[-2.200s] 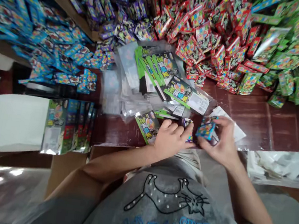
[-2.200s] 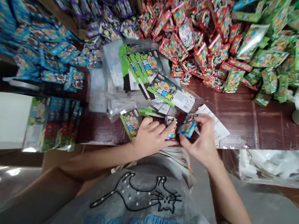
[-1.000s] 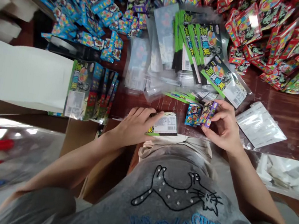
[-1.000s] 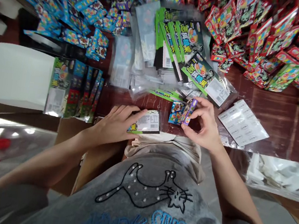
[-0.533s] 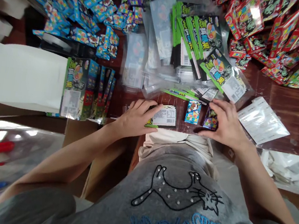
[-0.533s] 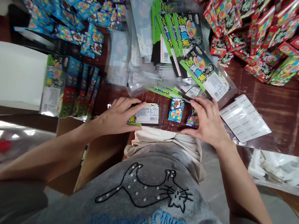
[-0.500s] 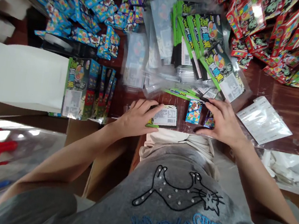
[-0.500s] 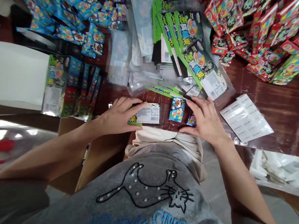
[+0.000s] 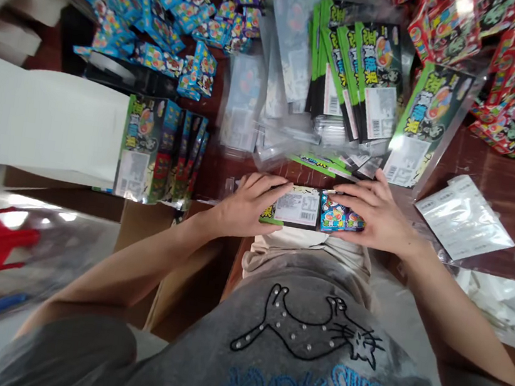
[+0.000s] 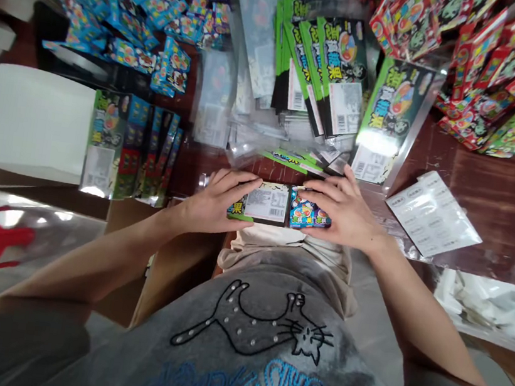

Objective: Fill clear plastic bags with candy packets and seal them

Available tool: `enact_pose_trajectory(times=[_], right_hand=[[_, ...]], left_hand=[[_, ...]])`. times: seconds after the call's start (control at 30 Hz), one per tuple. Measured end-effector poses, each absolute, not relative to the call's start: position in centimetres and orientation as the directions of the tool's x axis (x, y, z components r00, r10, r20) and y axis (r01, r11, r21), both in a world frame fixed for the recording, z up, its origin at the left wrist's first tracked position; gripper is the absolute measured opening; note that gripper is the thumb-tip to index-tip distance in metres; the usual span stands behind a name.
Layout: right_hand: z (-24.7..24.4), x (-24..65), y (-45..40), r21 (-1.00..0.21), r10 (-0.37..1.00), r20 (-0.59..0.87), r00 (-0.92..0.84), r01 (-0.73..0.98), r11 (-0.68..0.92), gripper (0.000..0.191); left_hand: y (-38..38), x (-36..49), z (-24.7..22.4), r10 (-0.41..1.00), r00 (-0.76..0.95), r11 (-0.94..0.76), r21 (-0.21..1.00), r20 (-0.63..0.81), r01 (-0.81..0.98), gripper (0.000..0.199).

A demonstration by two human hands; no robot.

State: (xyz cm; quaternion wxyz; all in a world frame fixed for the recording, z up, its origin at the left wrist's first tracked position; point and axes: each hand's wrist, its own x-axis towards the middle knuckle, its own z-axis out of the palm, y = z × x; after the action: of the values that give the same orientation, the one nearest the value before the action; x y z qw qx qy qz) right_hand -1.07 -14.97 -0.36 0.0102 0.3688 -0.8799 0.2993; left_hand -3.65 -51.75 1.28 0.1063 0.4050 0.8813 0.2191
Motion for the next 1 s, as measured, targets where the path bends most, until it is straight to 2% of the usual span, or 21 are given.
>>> enact_pose_trajectory(times=[0.17, 0.27, 0.6, 0.7, 0.77, 0.9, 0.93, 1.0], right_hand=[[-1.2, -1.3, -15.8, -0.485, -0.557, 0.28, -0.782, -0.616, 0.621, 0.074], [-1.3, -0.9, -16.3, -0.474, -0.542, 0.271, -0.796, -0.6, 0.644, 0.069], [-0.4, 0.3, -15.5, -0.499, -0.463, 0.285, -0.84, -0.542, 0.676, 0.063], [-0.4, 0.3, -15.5, -0.524, -0.493, 0.266, -0.828, -0.554, 0.647, 0.063], [-0.4, 0.2, -15.4, -0.541, -0.539, 0.251, -0.804, -0.578, 0.611, 0.072], [0.2, 0.7, -14.1, -0.511, -0.543, 0.146, -0.827, -0.533, 0.674, 0.108], [0.3, 0.9, -13.6, -0.486, -0.532, 0.117, -0.839, -0.515, 0.706, 0.106], [0.6, 1.2, -13.0, -0.44, -0.521, 0.089, -0.849, -0.503, 0.744, 0.087]], left_hand=[[-50.2, -3.4, 0.6, 0.698, -0.716, 0.633, 0.471, -0.002, 0.615, 0.089], [-49.3, -3.3, 0.3, 0.67, -0.741, 0.668, 0.465, -0.035, 0.581, 0.089], [-48.4, -4.1, 0.2, 0.667, -0.744, 0.671, 0.466, -0.039, 0.577, 0.09], [-48.2, -4.1, 0.2, 0.702, -0.713, 0.629, 0.48, -0.011, 0.612, 0.089], [-47.9, -4.2, 0.2, 0.733, -0.681, 0.588, 0.495, 0.008, 0.64, 0.088], [-47.8, -4.3, 0.2, 0.727, -0.687, 0.616, 0.455, -0.015, 0.643, 0.087], [-47.8, -4.3, 0.2, 0.72, -0.693, 0.632, 0.438, -0.026, 0.64, 0.088], [-47.8, -4.4, 0.2, 0.721, -0.692, 0.641, 0.416, -0.038, 0.645, 0.088]])
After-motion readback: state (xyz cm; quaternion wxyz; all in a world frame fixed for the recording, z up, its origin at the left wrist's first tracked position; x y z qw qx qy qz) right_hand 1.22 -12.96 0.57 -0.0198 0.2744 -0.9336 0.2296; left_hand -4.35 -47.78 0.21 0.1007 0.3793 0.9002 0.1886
